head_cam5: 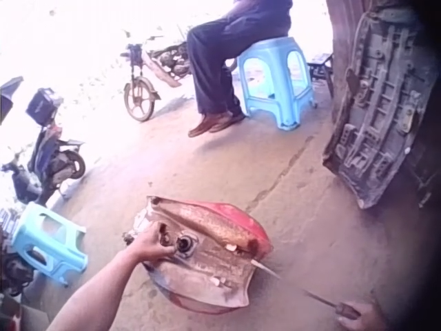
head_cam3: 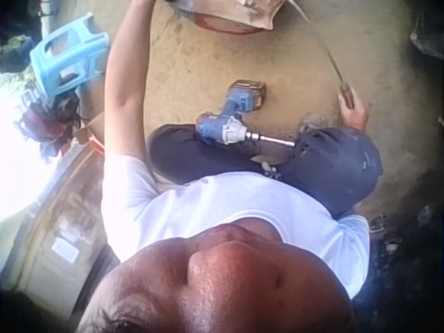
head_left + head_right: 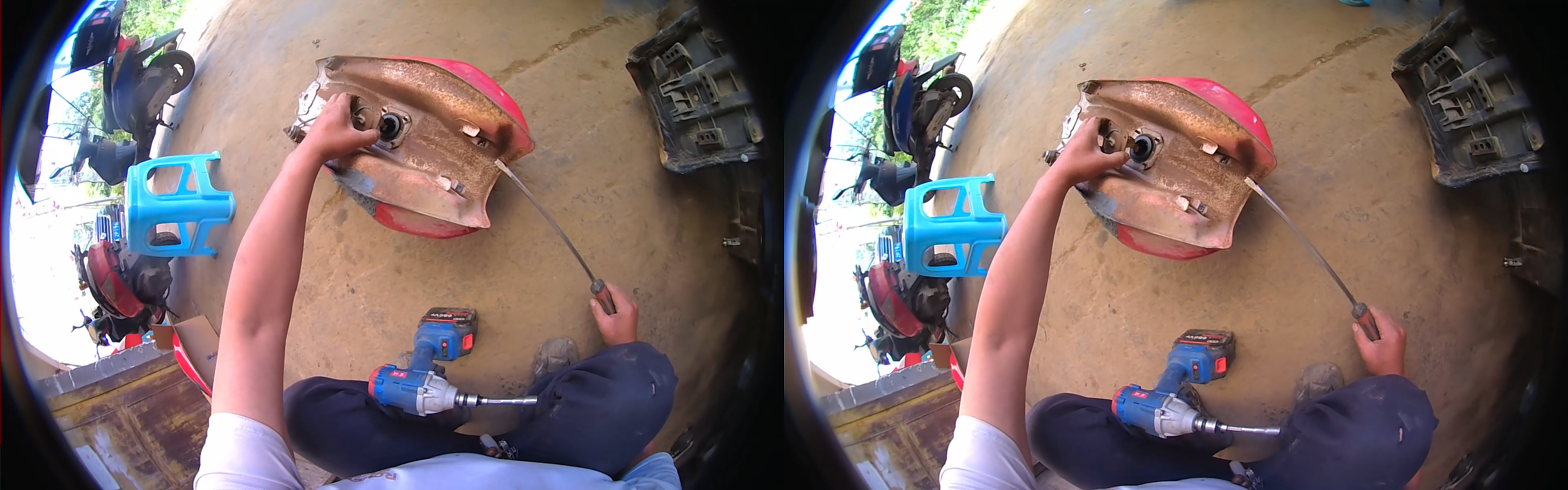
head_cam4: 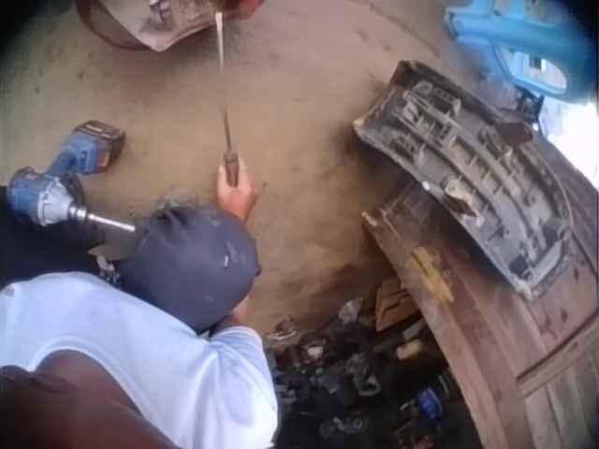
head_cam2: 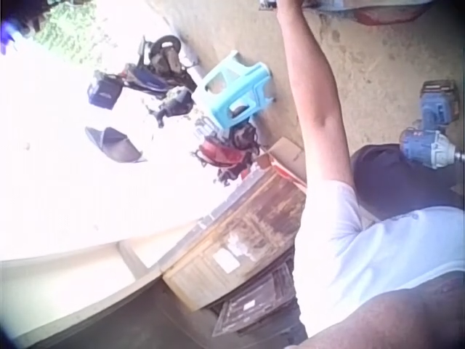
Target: Disassembling and inspecting a motorcycle fuel tank using tools.
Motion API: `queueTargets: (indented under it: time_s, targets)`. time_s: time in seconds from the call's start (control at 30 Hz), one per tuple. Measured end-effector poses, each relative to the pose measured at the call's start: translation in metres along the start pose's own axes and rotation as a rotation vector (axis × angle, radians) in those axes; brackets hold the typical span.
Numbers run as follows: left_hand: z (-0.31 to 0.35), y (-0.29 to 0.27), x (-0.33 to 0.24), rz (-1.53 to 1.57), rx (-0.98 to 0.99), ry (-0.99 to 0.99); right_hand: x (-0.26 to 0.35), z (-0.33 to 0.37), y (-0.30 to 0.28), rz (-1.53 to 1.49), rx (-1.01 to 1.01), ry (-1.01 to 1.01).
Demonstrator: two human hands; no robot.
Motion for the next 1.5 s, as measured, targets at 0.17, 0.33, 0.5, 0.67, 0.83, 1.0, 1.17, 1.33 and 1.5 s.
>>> queueTargets:
  time_s: [0.17, 0.33, 0.5, 0.67, 0.83, 1.0, 1.17, 1.33, 1.5]
  targets:
    - [0.004, 0.010, 0.012, 0.214, 0.030, -0.077, -0.032, 0.019, 0.003, 0.060, -0.011, 0.031]
    - [0.007, 0.002, -0.022, 0.025, -0.019, 0.046, -0.052, 0.031, 0.008, 0.134, -0.074, 0.012]
    - [0.009, -0.005, -0.035, 0.035, -0.091, 0.148, -0.056, 0.033, 0.009, 0.197, -0.094, -0.033]
    - [0.021, -0.004, -0.001, 0.165, -0.104, -0.073, -0.040, 0.027, 0.006, 0.259, -0.108, -0.085]
    - [0.021, -0.010, 0.007, 0.194, -0.186, 0.001, -0.033, 0.007, -0.007, 0.288, -0.094, -0.074]
    - [0.030, -0.008, -0.001, 0.138, -0.078, -0.085, 0.066, -0.055, -0.032, 0.155, -0.055, -0.219]
    - [0.043, -0.006, 0.010, 0.233, -0.187, -0.172, 0.238, -0.128, -0.034, -0.026, 0.074, -0.466]
    - [0.045, -0.002, 0.015, 0.277, -0.202, -0.155, 0.376, -0.165, 0.021, 0.058, -0.001, -0.818]
    - [0.042, -0.001, -0.011, 0.058, -0.110, -0.151, 0.414, -0.192, 0.071, 0.345, 0.090, -0.752]
Point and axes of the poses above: each hand's wrist, its own z-axis away from the middle knuckle, its own y-axis out of the palm, x = y × z, the point moved 10 cm from there along -z, towards the middle knuckle, and after that the axes turned 13 degrees about y, right-handed, at the moved point
